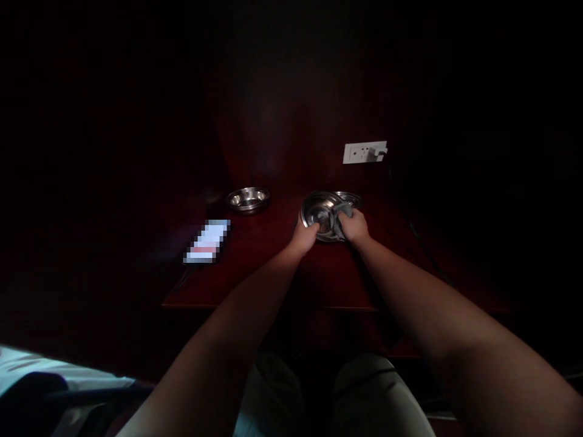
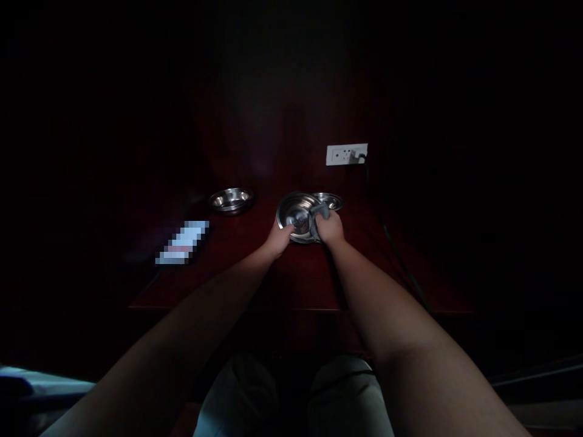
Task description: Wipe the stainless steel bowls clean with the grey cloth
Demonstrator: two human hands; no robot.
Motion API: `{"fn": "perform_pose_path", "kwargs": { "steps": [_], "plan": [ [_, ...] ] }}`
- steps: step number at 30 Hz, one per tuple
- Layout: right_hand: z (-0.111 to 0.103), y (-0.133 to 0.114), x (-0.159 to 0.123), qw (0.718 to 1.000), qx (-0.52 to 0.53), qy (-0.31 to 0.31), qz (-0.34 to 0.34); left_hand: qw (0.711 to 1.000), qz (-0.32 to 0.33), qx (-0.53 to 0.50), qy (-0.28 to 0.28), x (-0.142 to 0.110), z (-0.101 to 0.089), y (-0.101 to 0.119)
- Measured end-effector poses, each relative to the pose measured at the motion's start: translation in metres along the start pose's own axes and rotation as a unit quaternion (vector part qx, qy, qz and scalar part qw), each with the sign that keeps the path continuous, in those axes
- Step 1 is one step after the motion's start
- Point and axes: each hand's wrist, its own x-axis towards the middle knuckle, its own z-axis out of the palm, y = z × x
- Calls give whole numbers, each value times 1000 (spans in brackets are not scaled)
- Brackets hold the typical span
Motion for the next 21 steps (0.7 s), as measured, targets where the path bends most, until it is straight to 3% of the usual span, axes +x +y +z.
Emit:
{"fn": "perform_pose_path", "kwargs": {
  "steps": [12,21],
  "plan": [
    [11,2,15,999,-9,29,25,999,26,17,11,13,3,3],
    [17,11,24,999,36,20,30,997,16,-74,-25,12,6,6]
  ]
}}
